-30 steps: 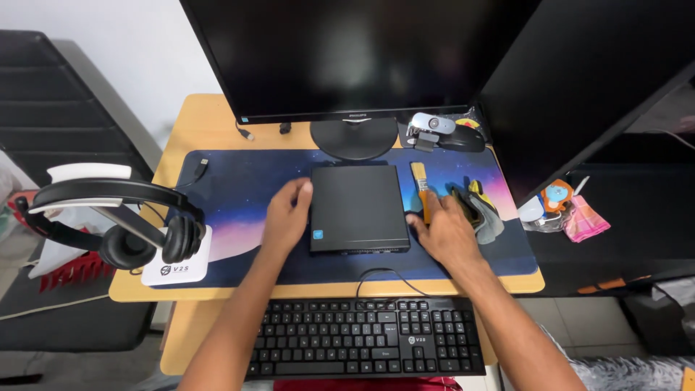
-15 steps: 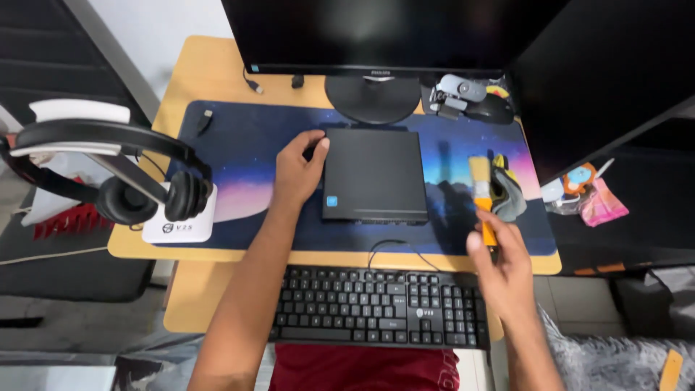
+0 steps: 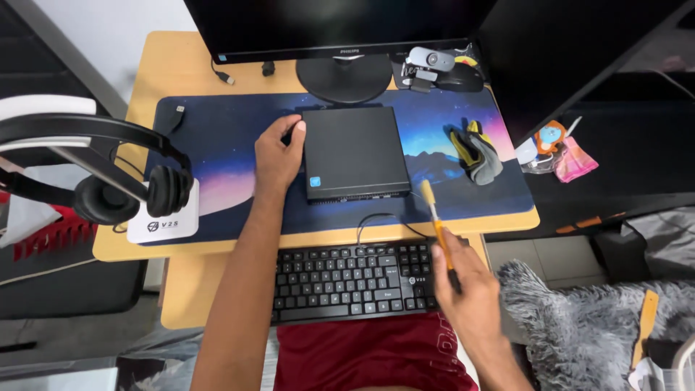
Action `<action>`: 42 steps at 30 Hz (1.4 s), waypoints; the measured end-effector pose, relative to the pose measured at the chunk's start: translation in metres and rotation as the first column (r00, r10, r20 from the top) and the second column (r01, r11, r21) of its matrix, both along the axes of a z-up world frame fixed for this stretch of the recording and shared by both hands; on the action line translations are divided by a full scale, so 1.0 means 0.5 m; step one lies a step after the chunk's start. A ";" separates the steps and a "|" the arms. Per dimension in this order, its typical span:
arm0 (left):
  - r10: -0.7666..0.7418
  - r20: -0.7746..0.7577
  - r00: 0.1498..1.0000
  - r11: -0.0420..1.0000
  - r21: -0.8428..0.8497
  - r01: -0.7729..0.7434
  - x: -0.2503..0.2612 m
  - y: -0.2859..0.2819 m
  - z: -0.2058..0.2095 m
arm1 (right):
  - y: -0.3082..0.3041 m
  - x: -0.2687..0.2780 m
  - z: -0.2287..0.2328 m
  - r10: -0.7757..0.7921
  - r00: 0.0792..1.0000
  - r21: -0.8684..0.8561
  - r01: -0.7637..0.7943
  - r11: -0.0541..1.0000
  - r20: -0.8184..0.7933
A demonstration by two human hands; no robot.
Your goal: Cleaning a mini PC using a brush and a cleaning cloth.
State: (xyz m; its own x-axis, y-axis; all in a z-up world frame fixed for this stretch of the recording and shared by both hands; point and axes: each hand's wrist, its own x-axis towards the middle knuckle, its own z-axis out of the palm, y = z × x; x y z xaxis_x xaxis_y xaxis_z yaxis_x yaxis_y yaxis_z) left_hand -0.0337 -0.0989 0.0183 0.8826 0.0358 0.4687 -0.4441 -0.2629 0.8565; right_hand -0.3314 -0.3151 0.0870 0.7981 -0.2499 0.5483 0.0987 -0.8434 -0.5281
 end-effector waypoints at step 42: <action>-0.456 -0.042 0.889 0.663 0.651 0.371 -0.138 0.125 0.133 | -0.033 0.154 -0.025 0.094 0.995 0.261 -0.096 0.961 0.021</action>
